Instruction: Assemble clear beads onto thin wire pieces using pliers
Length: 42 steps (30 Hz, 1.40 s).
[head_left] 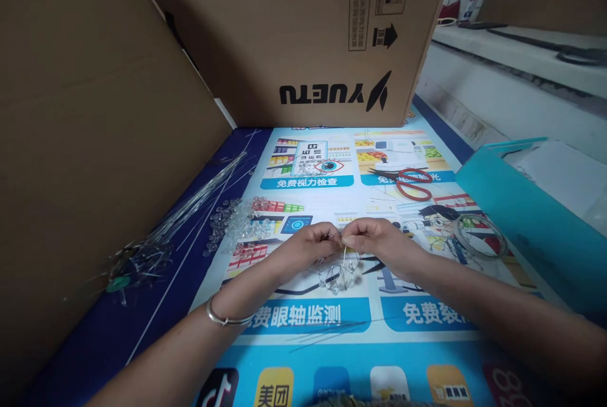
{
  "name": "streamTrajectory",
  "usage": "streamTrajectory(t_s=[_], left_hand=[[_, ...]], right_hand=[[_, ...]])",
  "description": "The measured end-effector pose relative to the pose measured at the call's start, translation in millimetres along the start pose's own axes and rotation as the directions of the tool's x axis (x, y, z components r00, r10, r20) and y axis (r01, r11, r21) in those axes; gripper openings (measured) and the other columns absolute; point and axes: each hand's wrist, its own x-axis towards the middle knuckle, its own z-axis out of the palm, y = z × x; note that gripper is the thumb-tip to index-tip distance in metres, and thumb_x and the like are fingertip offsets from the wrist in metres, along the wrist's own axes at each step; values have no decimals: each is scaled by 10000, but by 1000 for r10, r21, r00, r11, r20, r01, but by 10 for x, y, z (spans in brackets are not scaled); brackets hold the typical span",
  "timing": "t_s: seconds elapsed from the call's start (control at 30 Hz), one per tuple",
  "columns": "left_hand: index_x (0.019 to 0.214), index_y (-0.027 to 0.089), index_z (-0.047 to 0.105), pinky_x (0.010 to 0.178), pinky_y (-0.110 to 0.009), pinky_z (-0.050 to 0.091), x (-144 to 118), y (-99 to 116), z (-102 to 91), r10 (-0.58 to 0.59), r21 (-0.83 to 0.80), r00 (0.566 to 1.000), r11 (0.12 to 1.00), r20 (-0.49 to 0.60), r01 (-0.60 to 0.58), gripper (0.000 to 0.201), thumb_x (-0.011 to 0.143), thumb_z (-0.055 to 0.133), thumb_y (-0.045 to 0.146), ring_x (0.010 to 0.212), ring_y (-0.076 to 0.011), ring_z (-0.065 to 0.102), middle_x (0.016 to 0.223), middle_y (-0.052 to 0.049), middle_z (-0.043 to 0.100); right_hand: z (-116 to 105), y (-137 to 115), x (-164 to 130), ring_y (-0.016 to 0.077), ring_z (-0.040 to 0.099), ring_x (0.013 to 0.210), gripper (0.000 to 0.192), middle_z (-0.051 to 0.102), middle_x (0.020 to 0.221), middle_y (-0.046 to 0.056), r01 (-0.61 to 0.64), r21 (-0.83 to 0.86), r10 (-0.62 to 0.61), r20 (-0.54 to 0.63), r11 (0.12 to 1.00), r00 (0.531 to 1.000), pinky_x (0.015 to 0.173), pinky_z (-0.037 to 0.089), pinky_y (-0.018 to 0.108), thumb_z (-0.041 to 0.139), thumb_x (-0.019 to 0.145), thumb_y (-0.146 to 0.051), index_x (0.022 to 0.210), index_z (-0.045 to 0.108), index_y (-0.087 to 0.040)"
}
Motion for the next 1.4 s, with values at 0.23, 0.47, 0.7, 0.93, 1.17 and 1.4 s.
streamTrajectory(t_s=[0.23,0.47,0.7,0.93,1.17,1.4], left_hand=[[746,144,520,418,-182,204,-10,4,4,-2,69,1000,998,6,1,67,745,528,211,430,-40,307,528,58,407],[723,145,509,427,-186,221,-7,10,-17,-26,100,999,995,23,24,123,751,534,262,445,-48,320,534,55,400],[754,147,529,438,-190,231,-9,10,-41,-22,121,999,992,41,17,101,759,530,247,445,-50,330,546,46,444],[737,153,480,445,-195,224,-8,9,-15,-4,16,999,1000,47,3,197,796,515,337,452,-56,322,552,44,424],[741,154,465,443,-201,222,-16,-3,4,54,56,996,997,64,-58,294,851,430,425,466,-64,314,572,45,388],[730,166,443,453,-194,232,-13,-18,21,62,124,997,990,36,-66,318,860,393,452,473,-70,315,553,54,370]], right_hand=[[48,-36,-27,92,431,593,120,532,673,-23,128,-332,-123,37,934,992,547,321,224,505,786,-276,757,578,-186],[37,-27,-21,112,514,720,90,586,766,-8,281,-514,-309,32,810,950,648,372,239,505,794,-199,761,588,-208],[14,-15,-4,110,529,714,85,581,742,-9,362,-511,-415,13,779,910,665,397,241,517,801,-183,773,593,-209],[49,24,-18,128,545,740,89,609,776,16,438,-570,-519,22,695,854,691,420,264,494,827,-218,808,581,-212],[68,100,-26,144,557,805,119,625,824,41,500,-654,-610,74,567,789,733,436,284,457,859,-240,851,572,-209],[62,131,-42,158,552,837,128,625,852,55,530,-706,-660,118,470,742,755,445,307,451,853,-214,876,576,-200]])
